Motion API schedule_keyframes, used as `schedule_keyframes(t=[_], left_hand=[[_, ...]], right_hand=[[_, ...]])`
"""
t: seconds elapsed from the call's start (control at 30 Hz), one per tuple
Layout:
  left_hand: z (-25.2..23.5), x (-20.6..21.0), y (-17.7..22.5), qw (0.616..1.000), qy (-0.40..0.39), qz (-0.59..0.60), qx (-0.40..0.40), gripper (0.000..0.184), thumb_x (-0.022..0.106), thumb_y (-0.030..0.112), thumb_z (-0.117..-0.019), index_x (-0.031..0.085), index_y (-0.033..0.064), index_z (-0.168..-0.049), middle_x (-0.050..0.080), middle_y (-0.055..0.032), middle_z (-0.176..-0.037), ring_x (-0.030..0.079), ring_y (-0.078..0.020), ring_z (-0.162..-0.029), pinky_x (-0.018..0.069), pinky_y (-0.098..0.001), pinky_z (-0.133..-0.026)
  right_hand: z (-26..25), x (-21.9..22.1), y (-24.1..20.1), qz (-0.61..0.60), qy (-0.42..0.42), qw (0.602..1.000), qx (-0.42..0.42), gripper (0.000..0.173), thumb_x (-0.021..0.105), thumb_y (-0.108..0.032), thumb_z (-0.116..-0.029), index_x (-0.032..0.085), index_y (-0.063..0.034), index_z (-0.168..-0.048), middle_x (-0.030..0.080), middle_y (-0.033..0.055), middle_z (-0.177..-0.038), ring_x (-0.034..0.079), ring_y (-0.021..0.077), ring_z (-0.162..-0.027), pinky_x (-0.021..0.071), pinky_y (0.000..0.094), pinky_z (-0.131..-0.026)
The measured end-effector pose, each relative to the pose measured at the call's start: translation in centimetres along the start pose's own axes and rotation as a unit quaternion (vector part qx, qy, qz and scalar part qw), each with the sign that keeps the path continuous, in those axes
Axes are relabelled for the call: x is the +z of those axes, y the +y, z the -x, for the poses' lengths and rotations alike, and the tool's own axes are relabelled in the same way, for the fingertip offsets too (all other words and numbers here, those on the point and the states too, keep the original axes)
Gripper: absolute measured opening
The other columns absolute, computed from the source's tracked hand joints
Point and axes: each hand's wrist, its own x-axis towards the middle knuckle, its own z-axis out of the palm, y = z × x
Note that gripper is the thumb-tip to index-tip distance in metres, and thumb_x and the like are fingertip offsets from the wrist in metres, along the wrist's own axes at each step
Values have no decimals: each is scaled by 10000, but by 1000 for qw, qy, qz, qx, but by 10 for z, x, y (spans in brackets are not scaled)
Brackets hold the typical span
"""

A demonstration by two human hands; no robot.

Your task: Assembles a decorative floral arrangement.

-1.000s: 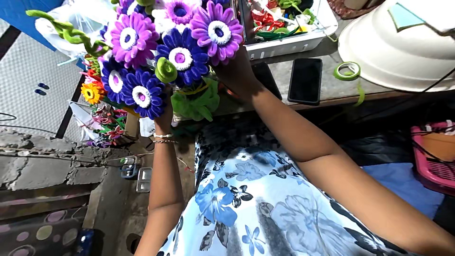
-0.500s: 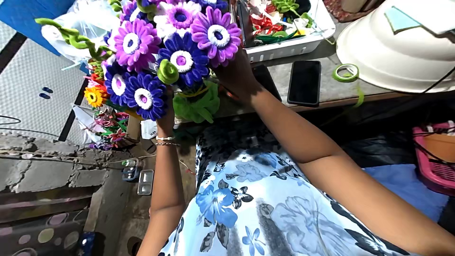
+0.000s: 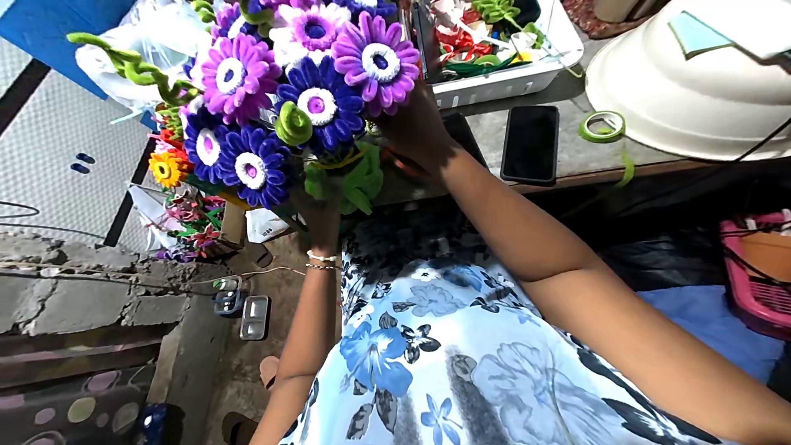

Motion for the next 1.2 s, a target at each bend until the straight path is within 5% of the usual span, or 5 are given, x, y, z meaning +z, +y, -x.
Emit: schedule_keyframes(t=[0.13,0.4,0.8,0.97,1.2], left_hand=[[-10,25,21,998,-9,-56,17,1102,802,297,-879,15,37,-1605,232,-193,-1643,326,-254,-1483,358,-378,-1178],[-3,42,22,985,134,-25,107,927,667,311,-986,34,-66,-1548,230,-246,-1609,289,-227,-1497,333,-343,-1192],[-24,-6,9,944,94,-266,173,313,589,262,-1040,639,55,-1270,636,-168,-1272,585,-294,-1227,456,-451,-1056],[-40,-13,10,942,100,-263,181,218,630,162,-1008,701,-22,-1100,699,-221,-1088,673,-340,-1052,518,-471,-955],[-43,-31,2,950,55,-213,220,199,661,150,-988,729,19,-1122,694,-196,-1166,657,-300,-1127,497,-452,-1016]], right_hand=[[-2,-3,-2,-1,-24,999,30,300,672,-282,-965,728,-37,-1128,726,157,-1138,667,326,-1112,416,631,-986],[-2,-12,-6,19,-43,999,25,293,656,-275,-977,730,-35,-1128,722,168,-1155,664,337,-1132,443,609,-988],[-3,-18,-12,19,-53,998,27,268,647,-250,-981,734,-26,-1100,723,176,-1125,668,346,-1108,434,610,-985],[-2,-15,-10,2,-37,999,26,249,655,-237,-973,736,-35,-1094,734,161,-1099,679,321,-1084,444,589,-988],[1,-16,-9,-11,-28,999,19,261,656,-208,-970,722,-27,-1146,723,168,-1154,671,331,-1123,464,585,-984]])
